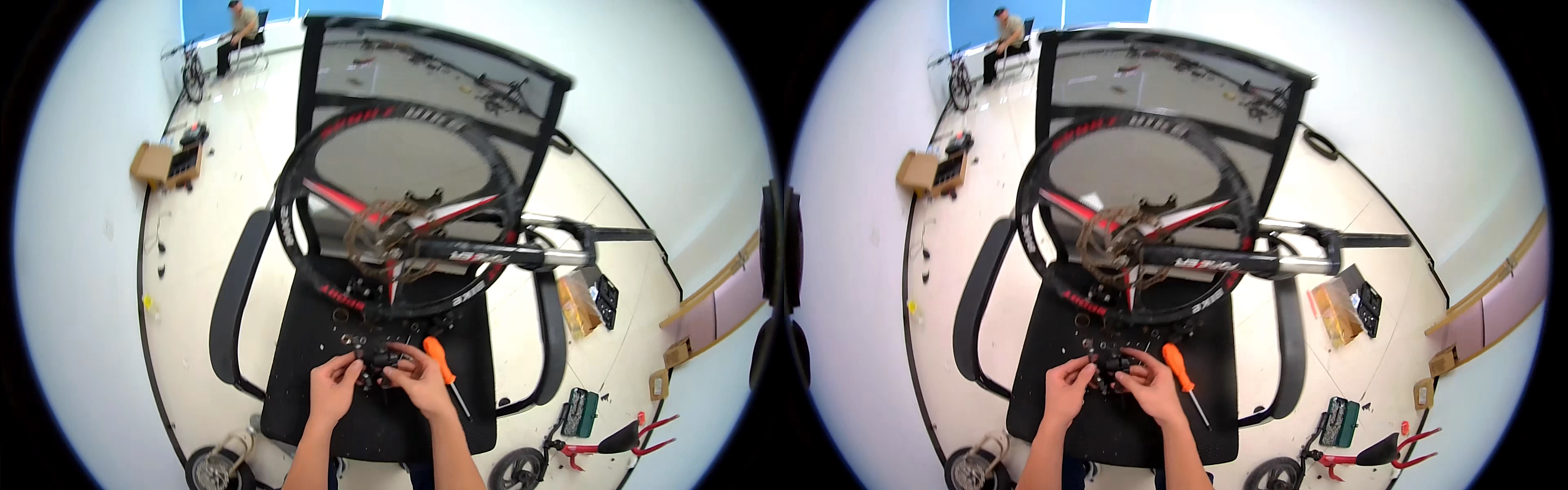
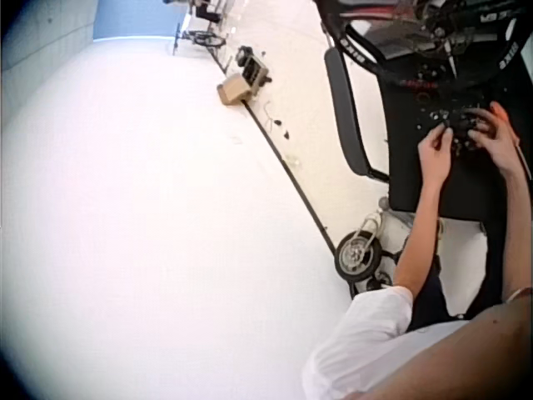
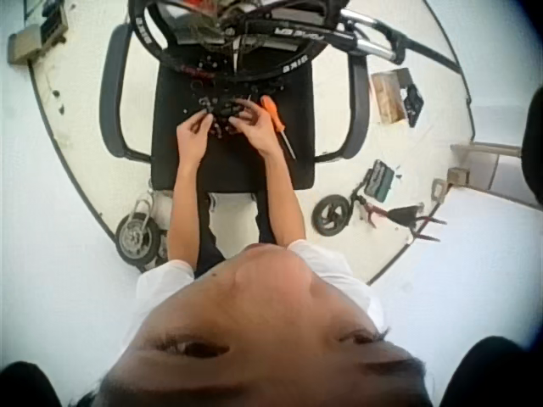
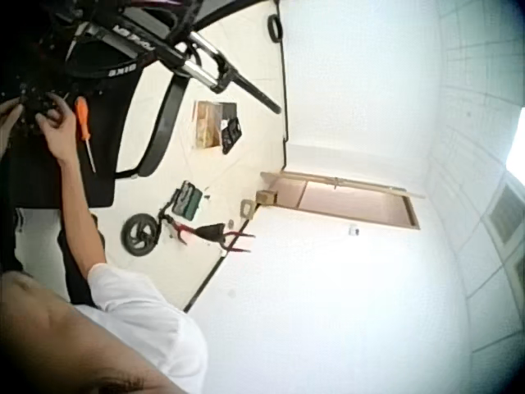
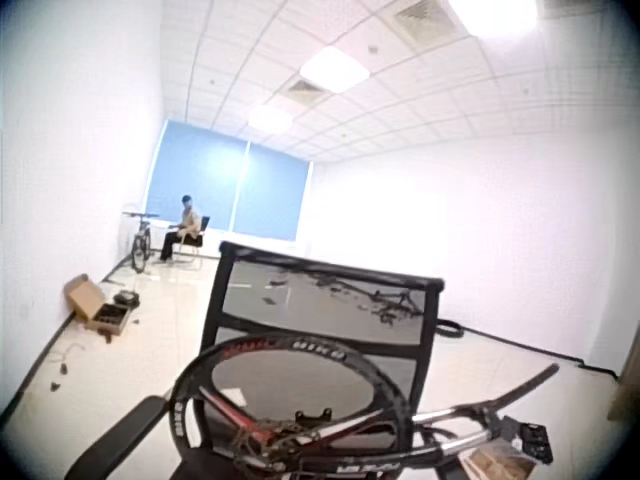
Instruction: The person assembles small mechanical components of a bicycle, including a derailleur, using an Allen key and other hand tools. They handle screws, washers, and linkages, tightening and adjusting parts on a chair used as a work surface.
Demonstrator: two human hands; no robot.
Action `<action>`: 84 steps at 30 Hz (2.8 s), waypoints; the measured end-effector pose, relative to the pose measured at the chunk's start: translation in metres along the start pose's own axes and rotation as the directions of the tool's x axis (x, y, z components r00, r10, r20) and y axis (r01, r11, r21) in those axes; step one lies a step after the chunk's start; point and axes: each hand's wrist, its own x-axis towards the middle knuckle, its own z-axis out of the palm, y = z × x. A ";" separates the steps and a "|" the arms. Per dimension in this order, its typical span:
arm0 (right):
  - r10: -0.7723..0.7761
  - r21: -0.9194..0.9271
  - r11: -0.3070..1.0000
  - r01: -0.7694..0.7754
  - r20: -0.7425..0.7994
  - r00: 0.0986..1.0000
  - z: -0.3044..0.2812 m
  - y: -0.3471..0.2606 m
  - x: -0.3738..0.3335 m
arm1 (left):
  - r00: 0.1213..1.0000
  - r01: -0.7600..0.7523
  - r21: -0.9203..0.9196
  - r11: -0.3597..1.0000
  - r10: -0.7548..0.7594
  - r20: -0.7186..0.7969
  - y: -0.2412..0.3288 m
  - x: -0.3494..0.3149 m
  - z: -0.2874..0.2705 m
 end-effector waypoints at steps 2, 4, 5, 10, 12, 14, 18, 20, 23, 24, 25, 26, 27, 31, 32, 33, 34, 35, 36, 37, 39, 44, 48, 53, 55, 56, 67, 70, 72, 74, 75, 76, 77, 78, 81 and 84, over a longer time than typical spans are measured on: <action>-0.016 -0.012 1.000 0.016 0.035 0.999 0.013 0.020 0.011 | 0.993 0.025 -0.006 1.000 -0.026 -0.116 0.002 0.002 -0.023; -0.057 -0.024 0.998 0.057 0.023 0.998 0.005 0.019 0.005 | 0.994 -0.012 0.049 0.999 0.017 -0.104 0.008 0.005 -0.015; -0.070 -0.023 0.997 0.070 0.011 0.997 -0.001 0.027 0.000 | 0.995 -0.018 0.085 0.996 0.026 -0.100 0.006 0.002 -0.012; -0.117 0.102 0.988 0.115 0.015 0.993 0.001 0.050 -0.049 | 0.992 -0.041 0.138 0.990 0.057 -0.113 -0.018 -0.053 -0.023; -0.089 0.072 0.993 0.092 -0.048 0.995 0.001 0.055 -0.076 | 0.991 0.018 0.131 0.991 0.000 -0.135 -0.029 -0.100 -0.033; -0.046 -0.029 0.999 0.043 -0.093 0.995 0.002 0.053 -0.101 | 0.979 0.080 0.126 0.989 -0.054 -0.198 -0.038 -0.146 -0.043; -0.152 -0.319 0.945 0.074 -0.226 0.962 -0.039 0.101 -0.121 | 0.984 0.144 0.179 0.973 -0.121 -0.134 -0.055 -0.215 -0.037; -0.246 -0.420 0.900 0.119 -0.263 0.933 -0.060 0.123 -0.130 | 0.988 0.145 0.291 0.946 -0.121 -0.100 -0.062 -0.239 -0.024; -0.084 -0.324 0.946 0.005 -0.230 0.970 -0.038 0.080 -0.165 | 0.960 0.234 0.187 0.954 -0.197 -0.198 -0.070 -0.272 -0.036; -0.024 -0.299 0.953 -0.038 -0.201 0.979 -0.037 0.070 -0.183 | 0.960 0.232 0.182 0.956 -0.195 -0.202 -0.073 -0.282 -0.035; 0.009 -0.282 0.958 -0.050 -0.144 0.989 -0.039 0.069 -0.198 | 0.959 0.231 0.177 0.957 -0.193 -0.206 -0.077 -0.291 -0.033; 0.028 -0.267 0.962 -0.052 -0.096 0.995 -0.045 0.067 -0.208 | 0.963 0.220 0.174 0.960 -0.185 -0.196 -0.078 -0.294 -0.027; 0.047 -0.252 0.966 -0.057 -0.047 0.998 -0.051 0.067 -0.218 | 0.970 0.201 0.183 0.962 -0.170 -0.172 -0.080 -0.296 -0.022; 0.022 -0.243 0.970 -0.008 0.054 0.998 -0.048 0.065 -0.249 | 0.982 0.158 0.147 0.976 -0.140 -0.127 -0.088 -0.308 -0.016; 0.053 -0.204 0.978 -0.035 0.083 0.995 -0.046 0.067 -0.249 | 0.984 0.152 0.124 0.981 -0.138 -0.114 -0.087 -0.310 -0.016; 0.074 -0.141 0.988 -0.061 0.093 0.993 -0.044 0.070 -0.253 | 0.979 0.172 0.134 0.976 -0.154 -0.136 -0.088 -0.315 -0.015; 0.096 -0.080 0.993 -0.088 0.105 0.990 -0.042 0.073 -0.257 | 0.972 0.193 0.141 0.971 -0.169 -0.160 -0.091 -0.322 -0.012; 0.116 -0.021 0.993 -0.114 0.128 0.985 -0.035 0.075 -0.257 | 0.965 0.209 0.147 0.967 -0.179 -0.192 -0.092 -0.328 -0.011; 0.119 0.041 0.991 -0.125 0.130 0.984 -0.026 0.078 -0.258 | 0.959 0.229 0.129 0.965 -0.201 -0.201 -0.090 -0.336 -0.015; 0.125 0.100 0.985 -0.138 0.133 0.983 -0.021 0.080 -0.260 | 0.961 0.228 0.085 0.970 -0.210 -0.182 -0.103 -0.336 -0.022; 0.152 0.219 0.956 -0.195 0.198 0.968 -0.011 0.089 -0.259 | 0.963 0.212 0.067 0.975 -0.197 -0.184 -0.124 -0.336 -0.033; 0.046 0.142 0.986 -0.087 0.276 0.960 0.006 0.091 -0.268 | 0.947 0.311 -0.040 0.950 -0.313 -0.077 -0.126 -0.345 -0.032; 0.040 -0.035 0.999 -0.032 0.259 0.965 0.028 0.086 -0.270 | 0.955 0.295 0.021 0.955 -0.295 0.021 -0.145 -0.350 -0.036; 0.103 -0.050 0.994 -0.097 0.131 0.986 0.034 0.080 -0.258 | 0.921 0.386 -0.002 0.922 -0.385 0.059 -0.130 -0.364 -0.038; 0.101 -0.058 0.994 -0.093 0.154 0.983 0.035 0.077 -0.247 | 0.910 0.414 -0.044 0.909 -0.413 0.036 -0.122 -0.365 -0.048; 0.117 -0.056 0.992 -0.109 0.153 0.981 0.037 0.074 -0.242 | 0.906 0.424 -0.072 0.903 -0.423 0.038 -0.118 -0.365 -0.056; 0.163 -0.135 0.976 -0.169 -0.051 0.985 0.068 0.093 -0.231 | 0.854 0.520 -0.265 0.812 -0.498 0.150 -0.104 -0.360 -0.089; 0.209 -0.193 0.956 -0.220 -0.078 0.975 0.068 0.094 -0.244 | 0.833 0.552 -0.260 0.792 -0.533 0.145 -0.110 -0.362 -0.082; 0.273 -0.201 0.934 -0.296 -0.135 0.953 0.074 0.082 -0.256 | 0.816 0.578 -0.235 0.781 -0.559 0.147 -0.119 -0.364 -0.077; 0.266 -0.170 0.945 -0.281 -0.104 0.958 0.072 0.104 -0.260 | 0.828 0.560 -0.206 0.802 -0.549 0.114 -0.160 -0.369 -0.081; 0.261 -0.118 0.955 -0.271 -0.087 0.961 0.070 0.110 -0.259 | 0.834 0.552 -0.188 0.812 -0.542 0.105 -0.163 -0.360 -0.076; 0.302 -0.061 0.950 -0.305 -0.064 0.951 0.066 0.114 -0.257 | 0.834 0.551 -0.156 0.820 -0.540 0.108 -0.166 -0.353 -0.077; 0.337 -0.007 0.941 -0.338 -0.062 0.940 0.054 0.108 -0.255 | 0.829 0.558 -0.122 0.821 -0.543 0.135 -0.157 -0.349 -0.070; 0.400 0.080 0.914 -0.397 -0.030 0.916 0.048 0.097 -0.249 | 0.826 0.559 -0.086 0.825 -0.545 0.145 -0.140 -0.342 -0.066; 0.405 0.270 0.876 -0.398 0.032 0.914 0.025 0.085 -0.216 | 0.865 0.491 -0.087 0.867 -0.497 -0.066 -0.089 -0.297 -0.047; 0.373 0.223 0.903 -0.367 0.015 0.928 0.024 0.071 -0.169 | 0.955 0.281 -0.008 0.960 -0.280 -0.096 -0.056 -0.228 -0.057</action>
